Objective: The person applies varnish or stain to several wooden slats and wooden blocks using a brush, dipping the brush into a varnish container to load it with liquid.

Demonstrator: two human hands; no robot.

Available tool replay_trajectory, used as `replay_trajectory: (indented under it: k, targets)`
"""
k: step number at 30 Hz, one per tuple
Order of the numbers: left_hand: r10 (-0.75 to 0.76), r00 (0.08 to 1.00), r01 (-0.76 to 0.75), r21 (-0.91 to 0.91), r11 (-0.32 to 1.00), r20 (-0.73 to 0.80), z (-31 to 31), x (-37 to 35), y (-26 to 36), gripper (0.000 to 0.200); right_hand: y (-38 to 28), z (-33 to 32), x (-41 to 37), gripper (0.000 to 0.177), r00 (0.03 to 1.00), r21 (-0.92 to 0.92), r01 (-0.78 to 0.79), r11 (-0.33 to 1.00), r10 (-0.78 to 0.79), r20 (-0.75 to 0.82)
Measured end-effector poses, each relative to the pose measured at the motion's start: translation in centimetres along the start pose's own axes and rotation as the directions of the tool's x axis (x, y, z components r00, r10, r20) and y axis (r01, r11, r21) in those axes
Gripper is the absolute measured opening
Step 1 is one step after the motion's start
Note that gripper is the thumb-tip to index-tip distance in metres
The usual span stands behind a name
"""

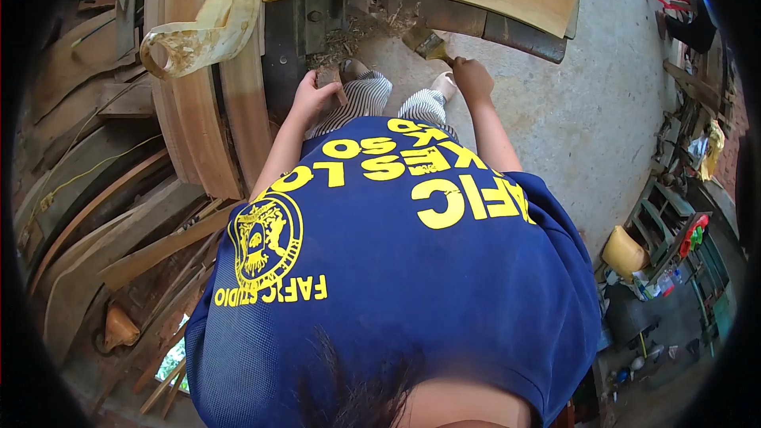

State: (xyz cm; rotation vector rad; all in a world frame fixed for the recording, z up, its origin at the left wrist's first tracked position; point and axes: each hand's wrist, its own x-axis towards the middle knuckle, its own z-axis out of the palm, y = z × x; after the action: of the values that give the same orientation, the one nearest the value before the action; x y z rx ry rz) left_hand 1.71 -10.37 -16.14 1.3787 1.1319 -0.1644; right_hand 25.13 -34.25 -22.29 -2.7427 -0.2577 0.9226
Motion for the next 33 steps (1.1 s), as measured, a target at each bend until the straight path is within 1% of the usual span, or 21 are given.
replay_trajectory:
  k: [4,6,7,9,13,14,15,17,18,20,21,22,23,24,26,27,28,29,31,32,33]
  targets:
    - [0.070,0.998,-0.069,0.048,0.996,-0.007,0.5,0.4,-0.2,0.041,1.5,3.0,1.9,0.056,0.997,0.149,0.076,0.986,-0.074,-0.023]
    - [0.072,0.997,-0.071,0.079,0.994,-0.003,0.7,-0.1,-0.1,0.041,-0.7,2.9,1.1,0.050,0.987,0.582,0.121,0.804,-0.033,-0.159]
    - [0.067,0.998,-0.065,0.117,0.991,-0.012,0.8,-0.5,0.1,0.041,-1.2,3.4,0.7,0.050,0.987,0.578,0.121,0.807,-0.037,-0.156]
    - [0.060,0.998,-0.055,0.148,0.988,-0.033,0.8,-1.0,0.4,0.040,-2.0,4.4,0.0,0.042,0.956,0.775,0.247,0.582,-0.013,-0.294]
    - [0.055,0.995,-0.046,0.107,0.993,-0.080,0.3,-1.2,-0.5,0.039,-1.9,8.5,3.0,0.033,0.963,0.880,0.227,0.418,0.039,-0.267]
    - [0.072,0.993,-0.064,0.084,0.994,-0.092,0.2,-1.2,-0.8,0.038,-3.6,6.2,2.5,0.024,0.991,0.970,0.135,0.202,-0.005,-0.136]
    - [0.064,0.992,-0.056,0.076,0.996,-0.105,0.0,-1.3,-1.1,0.038,-3.7,6.4,3.4,0.024,0.992,0.970,0.128,0.207,-0.018,-0.127]
    - [0.080,0.988,-0.065,0.114,0.991,-0.133,-0.1,-1.5,-1.2,0.038,-4.4,7.2,7.3,0.016,0.997,0.781,-0.058,0.622,-0.010,0.082]
    - [0.080,0.987,-0.065,0.104,0.992,-0.141,-0.2,-1.5,-1.4,0.038,-4.9,8.3,8.7,0.016,0.996,0.776,-0.051,0.628,-0.020,0.081]
    - [0.083,0.986,-0.068,0.109,0.992,-0.143,-0.3,-1.4,-2.0,0.038,-6.2,8.7,9.3,0.009,0.979,0.606,-0.063,0.793,-0.069,0.192]
    - [0.085,0.985,-0.071,0.097,0.993,-0.149,-0.4,-1.2,-2.2,0.038,-6.2,8.3,9.7,0.009,0.979,0.599,-0.054,0.799,-0.076,0.189]
    - [0.105,0.982,-0.092,0.089,0.992,-0.158,-0.5,-1.1,-2.7,0.038,-7.7,5.2,7.9,0.009,0.893,0.715,-0.319,0.622,-0.055,0.446]
    - [0.126,0.978,-0.114,0.081,0.990,-0.169,-0.5,-1.0,-3.1,0.038,-8.6,3.2,6.6,0.013,0.740,0.707,-0.579,0.407,-0.102,0.665]
    - [0.124,0.977,-0.114,0.066,0.991,-0.174,-0.4,-1.2,-2.9,0.038,-8.4,2.9,6.7,0.013,0.741,0.703,-0.574,0.420,-0.099,0.664]
    - [0.112,0.980,-0.093,0.122,0.988,-0.164,-0.3,-1.7,-2.2,0.039,-6.9,2.0,7.8,0.016,0.897,0.550,-0.120,0.827,-0.147,0.417]
    - [0.106,0.980,-0.088,0.109,0.990,-0.169,-0.3,-1.8,-2.4,0.039,-5.8,1.6,8.4,0.018,0.927,0.360,0.112,0.926,-0.228,0.297]
    - [0.133,0.976,-0.109,0.139,0.984,-0.174,-0.3,-1.7,-2.7,0.040,-5.4,0.9,8.3,0.019,0.921,0.121,0.317,0.941,-0.336,0.195]
    - [0.161,0.971,-0.131,0.170,0.977,-0.178,-0.2,-1.6,-2.9,0.041,-5.2,0.5,8.2,0.021,0.879,-0.143,0.476,0.868,-0.461,0.122]
    - [0.170,0.969,-0.137,0.181,0.974,-0.181,-0.1,-1.5,-3.1,0.042,-5.0,-0.3,7.7,0.023,0.860,-0.201,0.503,0.841,-0.464,0.213]
    - [0.184,0.967,-0.146,0.207,0.968,-0.179,-0.2,-1.6,-3.1,0.044,-5.3,-0.5,7.4,0.022,0.870,-0.179,0.376,0.909,-0.280,0.405]
    - [0.179,0.966,-0.141,0.200,0.970,-0.186,-0.2,-1.8,-3.2,0.044,-5.8,-0.5,7.1,0.021,0.812,-0.187,0.237,0.953,-0.088,0.577]
